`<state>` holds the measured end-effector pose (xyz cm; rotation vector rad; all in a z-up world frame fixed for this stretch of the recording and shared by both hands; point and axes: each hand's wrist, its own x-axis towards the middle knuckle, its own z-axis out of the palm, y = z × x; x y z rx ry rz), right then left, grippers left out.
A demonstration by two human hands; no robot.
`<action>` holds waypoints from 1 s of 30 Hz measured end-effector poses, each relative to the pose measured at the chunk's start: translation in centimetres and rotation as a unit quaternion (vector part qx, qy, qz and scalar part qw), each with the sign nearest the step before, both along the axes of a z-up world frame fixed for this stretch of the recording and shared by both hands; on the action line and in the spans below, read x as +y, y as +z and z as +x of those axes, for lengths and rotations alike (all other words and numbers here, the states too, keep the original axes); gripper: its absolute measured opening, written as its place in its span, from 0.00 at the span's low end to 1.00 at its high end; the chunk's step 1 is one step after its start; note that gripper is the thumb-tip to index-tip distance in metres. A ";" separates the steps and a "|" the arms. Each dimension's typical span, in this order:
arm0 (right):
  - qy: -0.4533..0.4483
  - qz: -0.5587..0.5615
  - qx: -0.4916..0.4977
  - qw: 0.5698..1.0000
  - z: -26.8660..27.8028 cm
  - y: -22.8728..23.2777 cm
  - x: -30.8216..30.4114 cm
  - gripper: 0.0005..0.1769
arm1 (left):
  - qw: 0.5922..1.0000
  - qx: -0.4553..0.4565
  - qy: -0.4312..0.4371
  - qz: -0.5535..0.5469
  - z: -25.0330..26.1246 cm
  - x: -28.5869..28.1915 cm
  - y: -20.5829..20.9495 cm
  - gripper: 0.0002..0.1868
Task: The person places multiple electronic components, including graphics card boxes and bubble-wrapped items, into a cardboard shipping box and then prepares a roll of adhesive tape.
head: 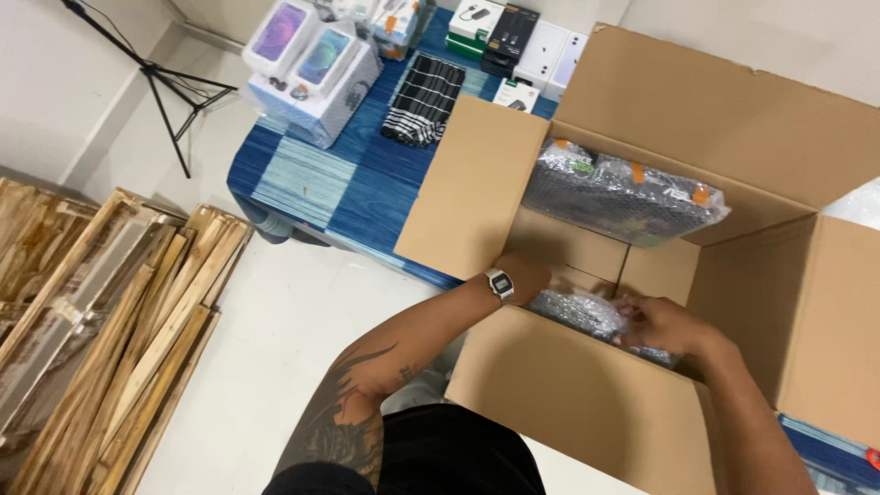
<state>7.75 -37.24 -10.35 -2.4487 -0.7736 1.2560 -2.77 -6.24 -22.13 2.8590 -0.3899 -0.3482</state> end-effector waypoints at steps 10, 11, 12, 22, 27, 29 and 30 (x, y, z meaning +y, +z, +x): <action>-0.043 -0.019 -0.041 0.998 -1.8 6.0 6.2 0.45 | 0.993 0.048 -0.098 0.047 0.1 2.6 12.2 0.20; -0.051 -0.015 -0.066 0.996 -2.6 7.8 7.7 0.42 | 0.994 -0.031 -0.100 -0.020 0.0 3.6 12.0 0.18; -0.060 -0.012 -0.091 0.994 -3.5 9.5 9.3 0.38 | 0.985 -0.111 -0.102 -0.087 -0.2 4.6 11.7 0.16; -0.054 0.142 -0.212 0.965 -8.9 16.8 32.6 0.31 | 0.846 -0.386 0.028 -0.367 -10.1 34.6 18.4 0.17; -0.018 0.172 -0.182 0.968 -10.3 15.1 45.9 0.34 | 0.829 -0.329 0.223 -0.393 -15.1 48.9 17.0 0.17; -0.008 0.168 -0.183 0.969 -11.4 17.3 50.8 0.33 | 0.806 -0.358 0.246 -0.401 -14.4 52.8 15.1 0.09; 0.001 0.166 -0.185 0.969 -11.8 18.1 53.2 0.32 | 0.783 -0.387 0.265 -0.409 -13.8 54.8 14.2 0.03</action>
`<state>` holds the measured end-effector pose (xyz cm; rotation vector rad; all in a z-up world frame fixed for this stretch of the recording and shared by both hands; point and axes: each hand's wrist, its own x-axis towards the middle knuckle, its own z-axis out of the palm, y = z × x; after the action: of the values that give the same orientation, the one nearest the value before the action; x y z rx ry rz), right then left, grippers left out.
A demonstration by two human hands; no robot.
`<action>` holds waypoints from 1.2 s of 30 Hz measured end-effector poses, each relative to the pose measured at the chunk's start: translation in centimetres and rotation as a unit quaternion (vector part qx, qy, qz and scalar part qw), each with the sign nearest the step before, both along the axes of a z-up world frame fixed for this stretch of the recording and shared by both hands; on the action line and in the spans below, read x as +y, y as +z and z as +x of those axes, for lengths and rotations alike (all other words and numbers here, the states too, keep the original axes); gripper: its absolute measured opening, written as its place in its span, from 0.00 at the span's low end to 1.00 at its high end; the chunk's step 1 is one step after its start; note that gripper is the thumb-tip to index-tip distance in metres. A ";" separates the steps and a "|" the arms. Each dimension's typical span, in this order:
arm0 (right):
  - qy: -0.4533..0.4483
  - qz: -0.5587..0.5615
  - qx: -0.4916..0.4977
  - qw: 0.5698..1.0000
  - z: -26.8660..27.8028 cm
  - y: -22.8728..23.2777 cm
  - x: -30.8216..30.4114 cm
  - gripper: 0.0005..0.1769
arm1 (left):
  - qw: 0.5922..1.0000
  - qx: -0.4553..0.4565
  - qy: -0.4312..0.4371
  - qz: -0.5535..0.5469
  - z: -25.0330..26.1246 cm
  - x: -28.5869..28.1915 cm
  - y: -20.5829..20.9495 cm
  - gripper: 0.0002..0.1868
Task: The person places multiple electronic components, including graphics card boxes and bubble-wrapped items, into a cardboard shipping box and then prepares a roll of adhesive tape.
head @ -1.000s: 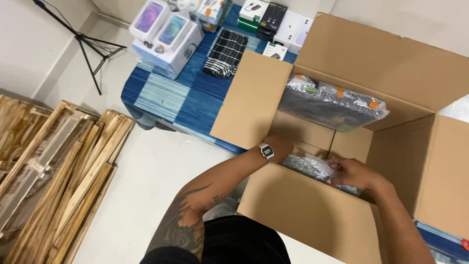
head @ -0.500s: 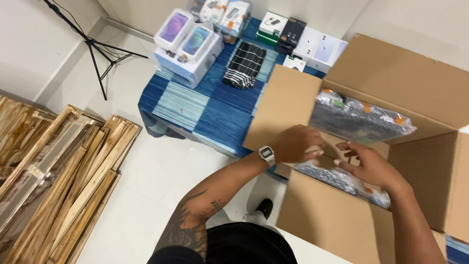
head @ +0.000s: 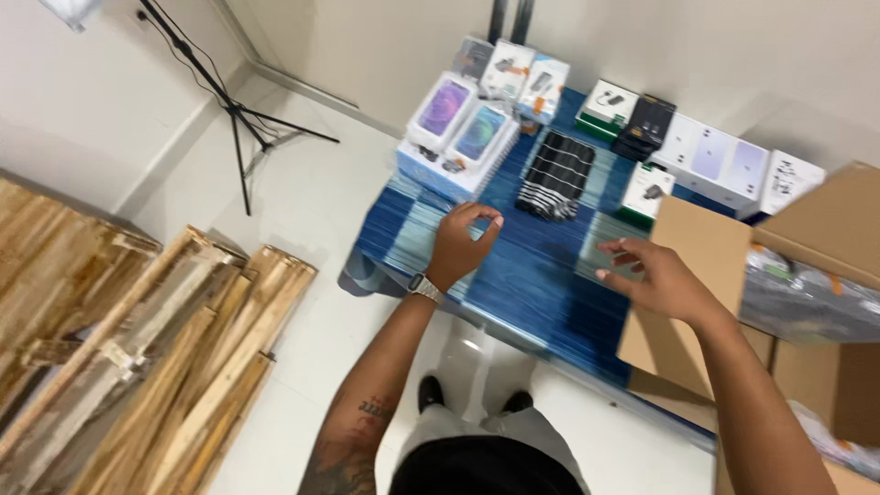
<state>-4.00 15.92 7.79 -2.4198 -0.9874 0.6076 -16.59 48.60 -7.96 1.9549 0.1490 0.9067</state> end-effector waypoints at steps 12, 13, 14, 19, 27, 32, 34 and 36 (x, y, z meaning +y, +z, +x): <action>0.070 -0.063 0.106 0.990 14.4 -9.3 19.0 0.39 | 0.963 0.097 0.094 -0.235 7.2 13.2 -5.3 0.19; 0.069 -0.061 0.108 0.990 15.5 -10.8 20.1 0.39 | 0.963 0.099 0.093 -0.233 7.7 14.8 -6.2 0.19; 0.062 -0.038 0.123 0.990 16.5 -12.2 21.3 0.36 | 0.960 0.104 0.110 -0.237 8.1 16.5 -7.0 0.26; -0.001 0.014 0.190 0.982 20.6 -22.6 26.5 0.35 | 0.935 0.167 0.189 -0.248 9.5 20.9 -6.6 0.36; -0.292 0.203 0.248 0.901 22.0 -34.0 33.2 0.45 | 0.933 0.316 0.081 -0.151 17.3 29.4 -11.1 0.50; -0.361 0.197 0.244 0.878 22.8 -36.6 36.0 0.46 | 0.935 0.327 0.002 -0.137 20.2 31.4 -13.3 0.27; -0.393 0.187 0.242 0.867 22.4 -38.2 36.4 0.48 | 0.931 0.340 0.019 -0.130 19.4 31.0 -12.6 0.38; -0.425 0.248 0.246 0.835 23.1 -39.7 36.6 0.38 | 0.902 0.422 0.017 -0.096 19.7 31.0 -11.5 0.55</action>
<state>19.12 52.51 -31.92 -1.8039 0.1745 0.5007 3.06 79.62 -19.45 2.0325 0.7413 -0.0016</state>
